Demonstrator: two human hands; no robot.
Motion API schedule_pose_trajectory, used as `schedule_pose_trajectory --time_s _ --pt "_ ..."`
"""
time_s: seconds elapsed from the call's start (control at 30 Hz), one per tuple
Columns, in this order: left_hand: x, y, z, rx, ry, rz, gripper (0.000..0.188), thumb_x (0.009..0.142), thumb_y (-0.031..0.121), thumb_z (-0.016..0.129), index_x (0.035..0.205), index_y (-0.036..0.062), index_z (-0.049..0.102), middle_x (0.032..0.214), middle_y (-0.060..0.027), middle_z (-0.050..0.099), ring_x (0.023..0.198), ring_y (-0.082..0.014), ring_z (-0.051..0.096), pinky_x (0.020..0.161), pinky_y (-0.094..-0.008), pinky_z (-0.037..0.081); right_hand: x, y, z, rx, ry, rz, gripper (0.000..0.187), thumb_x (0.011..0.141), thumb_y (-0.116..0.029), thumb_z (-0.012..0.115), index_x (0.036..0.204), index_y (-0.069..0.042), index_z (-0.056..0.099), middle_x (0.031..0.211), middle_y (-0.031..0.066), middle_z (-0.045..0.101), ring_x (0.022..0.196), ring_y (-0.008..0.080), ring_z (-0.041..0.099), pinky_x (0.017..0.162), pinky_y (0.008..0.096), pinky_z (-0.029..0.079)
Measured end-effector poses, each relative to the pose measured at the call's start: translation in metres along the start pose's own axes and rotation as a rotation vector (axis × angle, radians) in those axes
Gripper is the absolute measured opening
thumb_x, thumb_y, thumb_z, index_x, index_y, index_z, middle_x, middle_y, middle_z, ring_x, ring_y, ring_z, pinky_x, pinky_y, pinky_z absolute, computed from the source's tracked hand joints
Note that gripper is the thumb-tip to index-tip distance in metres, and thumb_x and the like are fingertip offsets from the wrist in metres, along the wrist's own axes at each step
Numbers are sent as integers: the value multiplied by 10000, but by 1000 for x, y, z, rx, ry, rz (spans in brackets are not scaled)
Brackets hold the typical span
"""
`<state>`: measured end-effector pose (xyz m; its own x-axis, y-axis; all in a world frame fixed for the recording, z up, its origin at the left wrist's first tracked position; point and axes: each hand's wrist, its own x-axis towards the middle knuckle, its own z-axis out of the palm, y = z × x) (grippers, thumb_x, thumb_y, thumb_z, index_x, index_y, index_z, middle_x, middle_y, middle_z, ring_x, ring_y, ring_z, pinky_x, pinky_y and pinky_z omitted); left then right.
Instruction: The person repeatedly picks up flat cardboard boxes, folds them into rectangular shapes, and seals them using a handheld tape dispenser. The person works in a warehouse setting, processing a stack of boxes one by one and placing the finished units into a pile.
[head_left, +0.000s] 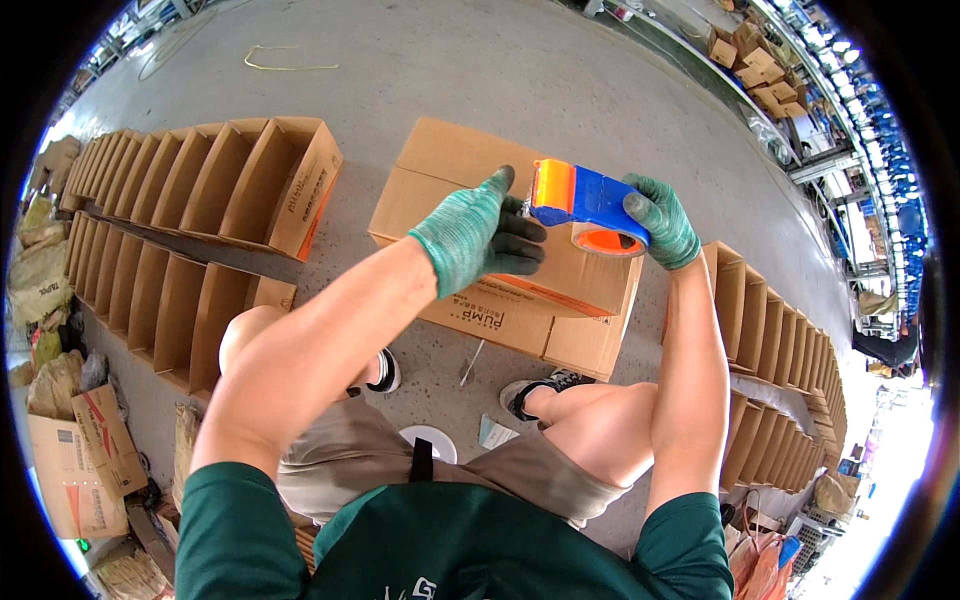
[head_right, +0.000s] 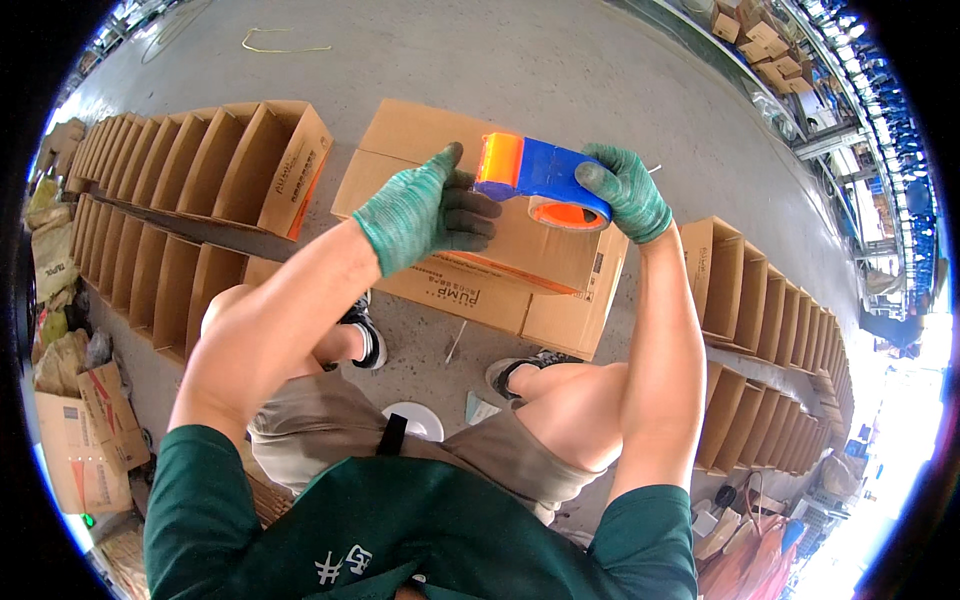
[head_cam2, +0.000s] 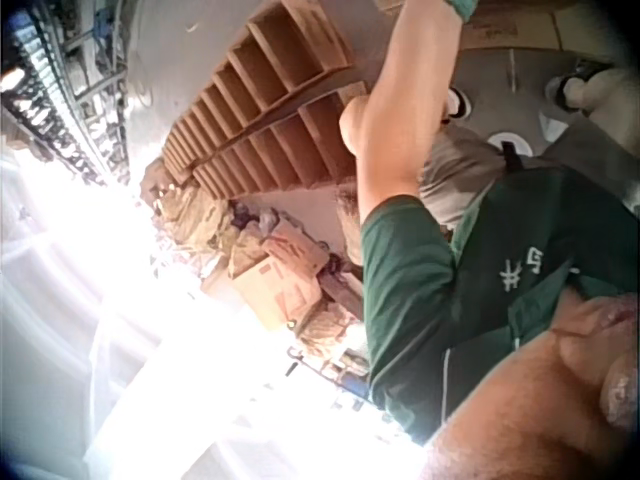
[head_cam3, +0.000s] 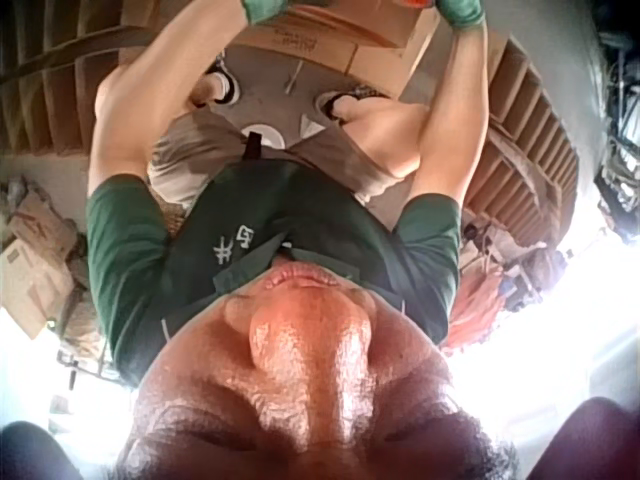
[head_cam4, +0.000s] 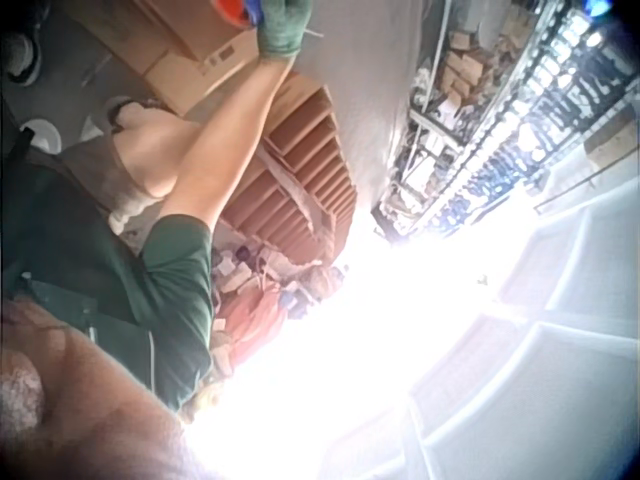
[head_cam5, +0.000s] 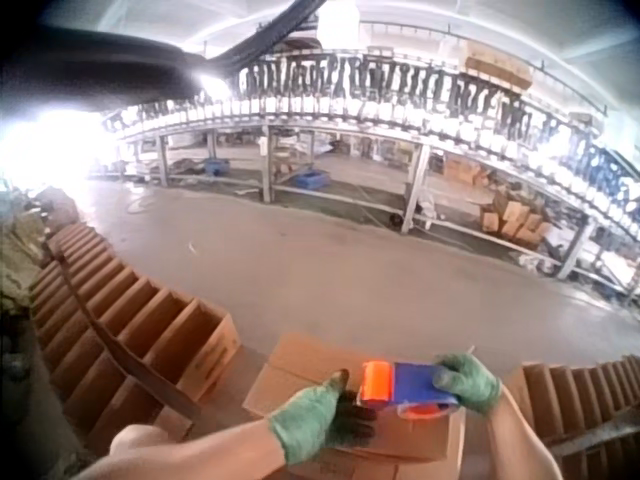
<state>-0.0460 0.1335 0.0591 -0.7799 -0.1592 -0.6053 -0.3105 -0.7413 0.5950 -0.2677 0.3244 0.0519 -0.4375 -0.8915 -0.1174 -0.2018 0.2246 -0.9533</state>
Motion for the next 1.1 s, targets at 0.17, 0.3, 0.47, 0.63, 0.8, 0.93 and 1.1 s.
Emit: schedule_pose_trajectory --time_s 0.17,0.3,0.47,0.63,0.8,0.93,1.1 --pt "10 -18 18 -80 12 67 433 1041 444 450 1015 49 623 849 -116 663 724 -240 674 587 -375 573 -1 2 -3 8 -4 54 527 811 -561 754 876 -45 673 757 -30 588 703 61 532 617 245 451" --pt "8 -26 26 1 185 169 310 1060 329 441 1009 82 621 831 -84 648 678 -198 633 561 -340 528 0 -4 0 -90 2 9 555 798 -565 765 922 -30 680 768 -28 593 724 69 538 639 251 456" --pt "34 -16 -29 777 556 759 248 1027 206 496 913 3 585 821 -164 611 671 -250 546 655 -397 471 3 -23 14 -207 -50 -37 504 812 -509 772 935 -24 703 763 -22 587 717 83 521 644 271 450" --pt "28 38 -143 578 803 842 283 1025 224 469 952 -27 578 890 -177 653 752 -282 620 719 -434 497 8 -42 19 -323 -60 75 511 803 -474 777 1012 -16 690 809 -14 592 753 77 510 677 276 461" --pt "29 37 -141 87 556 592 270 1033 235 461 1040 1 596 1025 -134 684 816 -230 656 772 -377 519 11 -46 30 -436 -4 57 497 808 -477 777 962 -12 696 770 4 580 729 90 514 666 290 466" --pt "39 32 -153 216 576 491 281 1028 265 484 1044 15 610 1028 -111 683 850 -206 654 797 -348 519 9 -48 36 -448 11 78 553 796 -523 783 939 6 713 744 44 619 704 113 549 654 319 489" --pt "73 2 -194 468 480 348 321 1004 292 542 1156 24 627 1062 -110 688 943 -209 644 825 -347 518 15 -52 41 -427 -23 81 562 789 -535 784 952 -1 718 759 56 642 721 124 573 681 319 501"
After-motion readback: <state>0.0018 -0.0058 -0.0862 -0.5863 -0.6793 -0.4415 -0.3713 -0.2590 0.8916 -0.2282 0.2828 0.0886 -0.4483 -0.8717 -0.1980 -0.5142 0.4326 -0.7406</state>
